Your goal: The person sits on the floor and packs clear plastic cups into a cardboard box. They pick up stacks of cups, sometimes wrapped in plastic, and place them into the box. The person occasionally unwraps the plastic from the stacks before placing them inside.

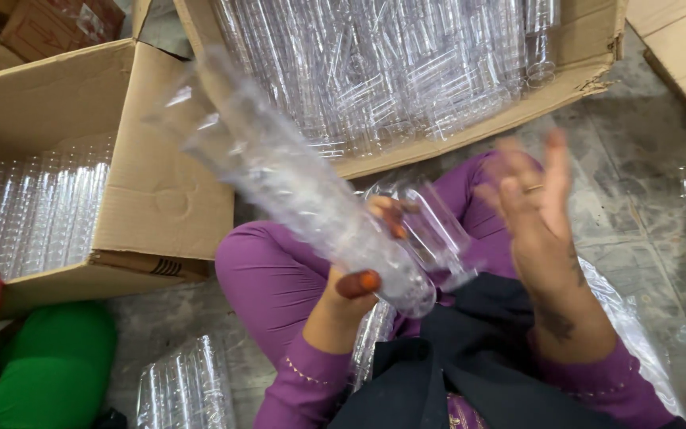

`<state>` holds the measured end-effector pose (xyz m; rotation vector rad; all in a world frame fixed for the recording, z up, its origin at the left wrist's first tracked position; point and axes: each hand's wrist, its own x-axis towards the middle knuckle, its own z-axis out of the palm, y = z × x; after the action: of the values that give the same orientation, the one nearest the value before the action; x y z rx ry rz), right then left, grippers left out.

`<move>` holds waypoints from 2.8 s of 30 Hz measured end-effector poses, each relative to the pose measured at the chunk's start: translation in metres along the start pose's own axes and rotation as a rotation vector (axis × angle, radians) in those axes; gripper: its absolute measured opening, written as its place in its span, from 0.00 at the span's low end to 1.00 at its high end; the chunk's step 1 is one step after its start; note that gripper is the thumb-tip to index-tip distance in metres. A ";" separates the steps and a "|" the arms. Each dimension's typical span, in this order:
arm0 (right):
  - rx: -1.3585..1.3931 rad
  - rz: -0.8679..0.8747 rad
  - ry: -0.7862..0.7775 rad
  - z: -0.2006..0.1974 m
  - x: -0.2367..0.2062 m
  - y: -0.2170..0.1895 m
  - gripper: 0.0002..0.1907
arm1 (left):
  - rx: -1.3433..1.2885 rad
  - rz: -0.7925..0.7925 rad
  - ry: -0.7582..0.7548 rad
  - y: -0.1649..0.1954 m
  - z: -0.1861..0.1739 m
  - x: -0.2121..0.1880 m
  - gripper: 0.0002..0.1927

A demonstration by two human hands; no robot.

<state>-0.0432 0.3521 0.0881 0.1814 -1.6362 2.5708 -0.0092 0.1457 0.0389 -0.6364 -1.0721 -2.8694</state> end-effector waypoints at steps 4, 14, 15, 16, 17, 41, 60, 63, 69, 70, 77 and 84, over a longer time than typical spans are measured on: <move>-0.134 0.173 -0.528 -0.007 -0.004 0.002 0.58 | 0.194 -0.156 -0.012 -0.006 0.002 -0.003 0.38; -0.057 -0.589 -0.008 -0.019 0.040 -0.091 0.37 | 1.006 -0.187 0.069 0.005 0.030 0.007 0.29; -0.056 -0.596 -0.065 -0.016 0.038 -0.098 0.38 | 1.048 -0.217 0.062 0.006 0.034 0.008 0.29; -0.063 -0.593 -0.114 -0.014 0.038 -0.103 0.38 | 1.090 -0.247 0.054 0.007 0.039 0.008 0.29; -0.074 -0.588 -0.158 -0.011 0.036 -0.107 0.38 | 1.134 -0.276 0.045 0.009 0.042 0.009 0.29; -0.503 0.256 -0.519 0.040 -0.044 0.044 0.41 | 0.282 0.049 0.369 0.002 -0.011 0.006 0.34; -0.003 0.435 -0.628 -0.002 -0.029 0.064 0.10 | -0.186 -0.086 0.094 0.010 -0.003 -0.003 0.42; -0.365 0.326 -0.202 0.006 -0.028 0.059 0.17 | -0.139 -0.086 0.116 0.007 -0.002 -0.001 0.41; -0.363 0.013 -0.451 0.021 -0.034 0.035 0.54 | 0.297 -0.001 0.231 0.002 -0.001 0.001 0.38; -0.413 0.060 -0.468 0.021 -0.035 0.033 0.56 | 0.355 0.014 0.257 0.003 -0.001 0.001 0.39; -0.404 0.094 -0.625 0.026 -0.035 0.027 0.66 | 0.273 -0.057 0.201 0.010 -0.002 0.002 0.41; -0.893 0.090 -0.887 0.019 -0.030 0.016 0.56 | 0.289 0.142 0.188 0.039 -0.017 0.003 0.32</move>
<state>-0.0146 0.3280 0.0775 1.2828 -2.9031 1.5628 -0.0128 0.1056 0.0525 -0.3991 -1.3163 -2.5261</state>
